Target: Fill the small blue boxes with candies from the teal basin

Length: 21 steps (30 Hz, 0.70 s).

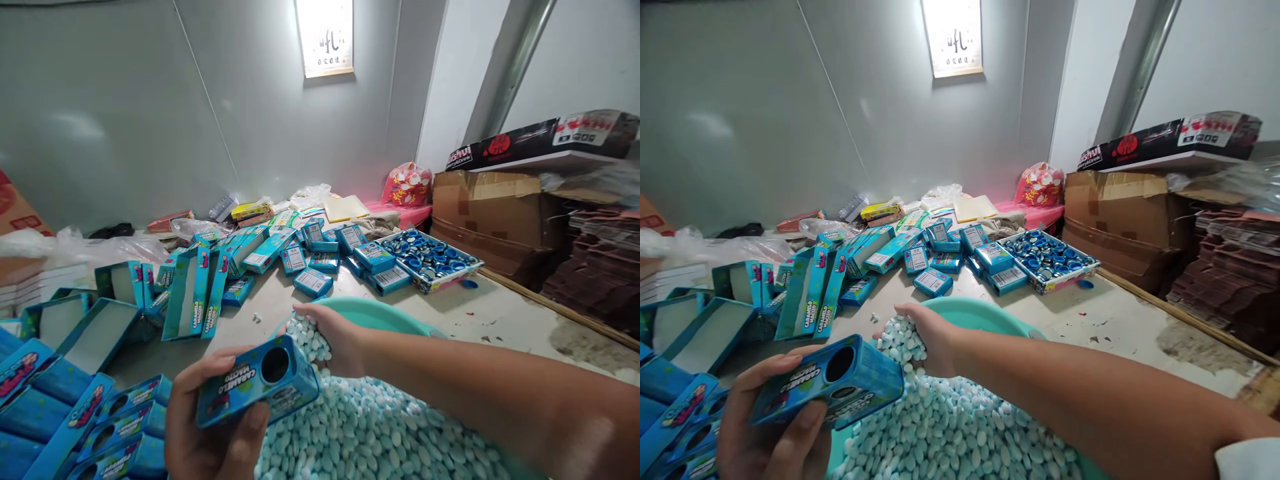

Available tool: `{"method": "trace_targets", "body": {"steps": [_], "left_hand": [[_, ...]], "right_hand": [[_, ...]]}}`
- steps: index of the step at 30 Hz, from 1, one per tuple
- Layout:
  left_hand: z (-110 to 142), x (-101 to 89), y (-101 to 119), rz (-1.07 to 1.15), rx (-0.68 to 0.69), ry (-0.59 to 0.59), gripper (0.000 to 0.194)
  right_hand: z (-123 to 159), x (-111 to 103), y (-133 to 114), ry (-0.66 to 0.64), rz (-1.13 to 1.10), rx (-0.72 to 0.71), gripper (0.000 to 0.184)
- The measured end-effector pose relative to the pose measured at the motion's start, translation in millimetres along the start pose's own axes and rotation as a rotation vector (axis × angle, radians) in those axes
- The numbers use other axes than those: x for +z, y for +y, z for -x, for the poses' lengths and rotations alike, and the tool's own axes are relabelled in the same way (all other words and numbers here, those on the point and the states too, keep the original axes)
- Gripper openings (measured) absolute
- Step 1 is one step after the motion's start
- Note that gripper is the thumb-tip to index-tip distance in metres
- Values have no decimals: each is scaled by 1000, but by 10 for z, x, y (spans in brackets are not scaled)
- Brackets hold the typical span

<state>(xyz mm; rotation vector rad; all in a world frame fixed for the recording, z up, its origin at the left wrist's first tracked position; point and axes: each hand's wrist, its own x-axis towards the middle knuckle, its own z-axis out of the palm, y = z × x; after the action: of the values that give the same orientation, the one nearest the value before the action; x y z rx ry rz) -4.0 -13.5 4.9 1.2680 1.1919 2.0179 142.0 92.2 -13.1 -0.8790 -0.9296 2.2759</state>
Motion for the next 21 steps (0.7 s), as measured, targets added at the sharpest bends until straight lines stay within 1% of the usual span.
{"method": "trace_targets", "body": {"steps": [2, 4, 6, 7, 9, 11, 13, 16, 18, 21], "left_hand": [[2, -31, -21, 46, 22, -16, 36], [37, -25, -24, 55, -38, -13, 38], [91, 6, -17, -4, -104, -59, 39], [115, 21, -16, -54, -127, -112, 39], [137, 35, -26, -161, -159, -253, 37], [120, 29, -53, -241, -198, -377, 35], [78, 19, -88, -292, -259, -468, 33], [15, 17, -146, -375, -369, -562, 33], [-12, 18, -186, -420, -415, -584, 35], [-39, 9, -236, -444, -448, -604, 37]], "right_hand": [[-11, 6, -24, -32, -143, 93, 52], [-24, 6, -35, -46, -195, 98, 53], [-37, 1, -36, -59, -243, 94, 53], [-41, -3, -37, -66, -263, 96, 54], [-43, -11, -49, -86, -296, 94, 55], [-34, -22, -77, -108, -335, 83, 53], [-17, -37, -117, -101, -348, 47, 49], [19, -60, -185, -54, -338, -45, 43], [48, -66, -227, -47, -337, -98, 40], [95, -55, -267, -80, -338, -149, 37]]}}
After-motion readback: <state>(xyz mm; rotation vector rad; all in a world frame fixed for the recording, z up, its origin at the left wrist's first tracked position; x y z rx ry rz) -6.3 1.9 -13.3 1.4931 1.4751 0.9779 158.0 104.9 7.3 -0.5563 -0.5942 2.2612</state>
